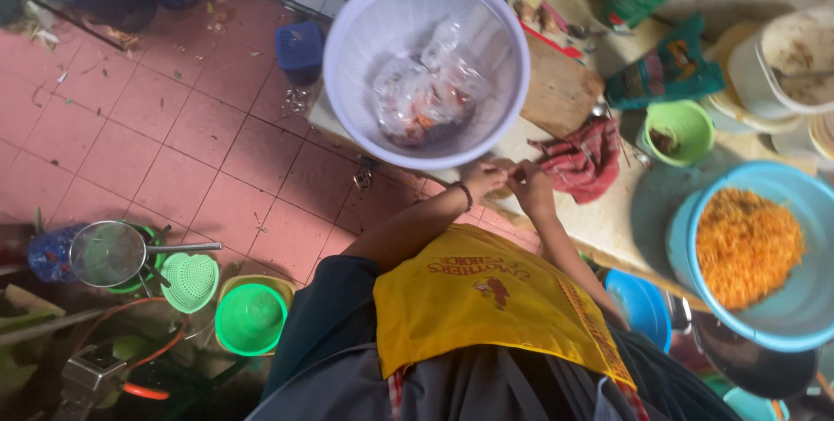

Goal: Packaging liquid soup or sauce from a large pot into small individual plastic bags.

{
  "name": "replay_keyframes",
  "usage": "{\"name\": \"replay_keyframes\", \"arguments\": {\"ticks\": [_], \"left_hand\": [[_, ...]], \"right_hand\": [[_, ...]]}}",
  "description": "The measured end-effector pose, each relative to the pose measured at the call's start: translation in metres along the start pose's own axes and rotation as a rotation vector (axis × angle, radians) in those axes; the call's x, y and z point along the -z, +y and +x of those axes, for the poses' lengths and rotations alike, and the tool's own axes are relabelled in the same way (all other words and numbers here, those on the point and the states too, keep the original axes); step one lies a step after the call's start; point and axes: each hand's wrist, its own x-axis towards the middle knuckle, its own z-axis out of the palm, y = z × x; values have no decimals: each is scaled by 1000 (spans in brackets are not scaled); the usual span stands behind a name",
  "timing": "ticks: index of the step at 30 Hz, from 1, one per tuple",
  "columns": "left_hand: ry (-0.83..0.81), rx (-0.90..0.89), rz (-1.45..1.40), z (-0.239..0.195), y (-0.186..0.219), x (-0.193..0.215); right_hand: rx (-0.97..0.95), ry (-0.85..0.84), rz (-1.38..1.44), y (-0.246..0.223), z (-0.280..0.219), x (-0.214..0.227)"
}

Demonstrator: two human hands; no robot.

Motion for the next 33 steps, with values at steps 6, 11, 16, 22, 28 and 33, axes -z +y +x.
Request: {"name": "replay_keyframes", "arguments": {"ticks": [6, 11, 16, 22, 28, 33], "left_hand": [[176, 8, 500, -37, 54, -41], [222, -182, 867, -52, 65, -57], [209, -305, 760, -51, 74, -58], [64, -204, 768, -48, 92, -57], [-3, -177, 766, -53, 111, -70], [24, -281, 804, -19, 56, -59]], "right_hand": [[58, -156, -582, -31, 8, 4], [22, -400, -596, -25, 12, 15], [-21, -555, -500, 1, 20, 20], [30, -654, -433, 11, 30, 26], [97, -509, -568, -7, 34, 33], [380, -247, -662, -10, 49, 42]]}}
